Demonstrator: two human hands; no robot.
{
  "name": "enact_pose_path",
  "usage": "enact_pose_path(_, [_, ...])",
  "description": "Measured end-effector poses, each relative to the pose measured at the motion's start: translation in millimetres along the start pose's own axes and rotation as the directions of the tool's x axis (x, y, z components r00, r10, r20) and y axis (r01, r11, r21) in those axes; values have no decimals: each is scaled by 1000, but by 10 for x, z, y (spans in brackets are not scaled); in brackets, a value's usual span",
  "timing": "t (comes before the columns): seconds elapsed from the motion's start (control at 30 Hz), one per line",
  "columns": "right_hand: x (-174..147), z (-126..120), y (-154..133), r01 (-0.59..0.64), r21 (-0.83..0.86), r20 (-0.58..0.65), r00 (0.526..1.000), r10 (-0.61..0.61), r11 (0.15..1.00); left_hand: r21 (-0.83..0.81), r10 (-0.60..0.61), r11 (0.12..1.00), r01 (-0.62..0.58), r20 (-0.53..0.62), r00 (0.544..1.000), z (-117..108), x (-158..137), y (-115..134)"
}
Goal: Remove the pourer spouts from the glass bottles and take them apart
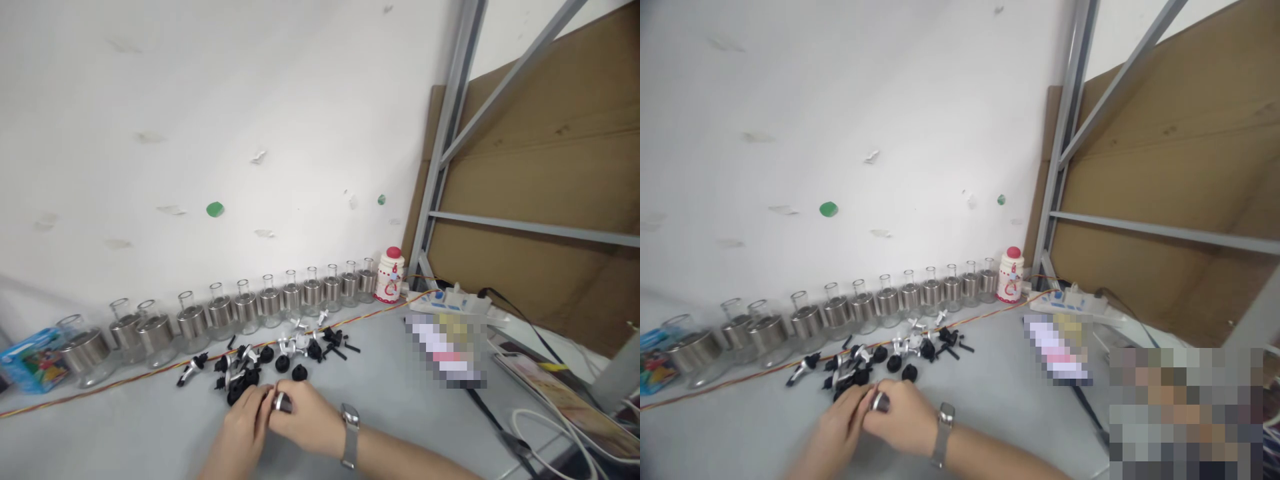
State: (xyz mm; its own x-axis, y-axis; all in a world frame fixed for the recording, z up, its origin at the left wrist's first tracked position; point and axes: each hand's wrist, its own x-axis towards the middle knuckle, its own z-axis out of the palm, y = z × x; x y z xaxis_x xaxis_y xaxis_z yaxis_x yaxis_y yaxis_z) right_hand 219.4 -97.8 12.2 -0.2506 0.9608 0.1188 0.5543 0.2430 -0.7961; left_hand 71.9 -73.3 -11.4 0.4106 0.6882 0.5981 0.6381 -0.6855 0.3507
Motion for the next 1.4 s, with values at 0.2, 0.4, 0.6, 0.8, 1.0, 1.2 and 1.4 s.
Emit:
enact_pose_path(0.2, [-16,32,42,17,15,-28,999,-17,1000,19,-201,979,201,156,967,-181,61,41])
enact_pose_path(0.4, [-8,38,87,18,-87,-27,999,-21,996,50,-204,979,199,145,968,-173,39,70])
enact_pose_path(0.6, [-18,46,71,26,-89,-12,1000,-27,996,121,-216,973,196,188,958,-220,47,82])
enact_pose_path(0.8, [-16,49,76,-1,-118,13,1000,3,993,122,-204,976,183,193,960,-201,36,72])
enact_pose_path(1.0, [-11,66,112,22,-95,15,1000,-21,995,129,-246,966,222,218,944,-201,35,82])
enact_pose_path(1.2, [-14,73,121,32,-80,10,999,-32,996,132,-217,972,192,216,952,-211,46,81])
enact_pose_path(1.4, [0,55,110,17,-114,17,1000,-15,993,196,-81,979,54,132,988,-137,23,-11])
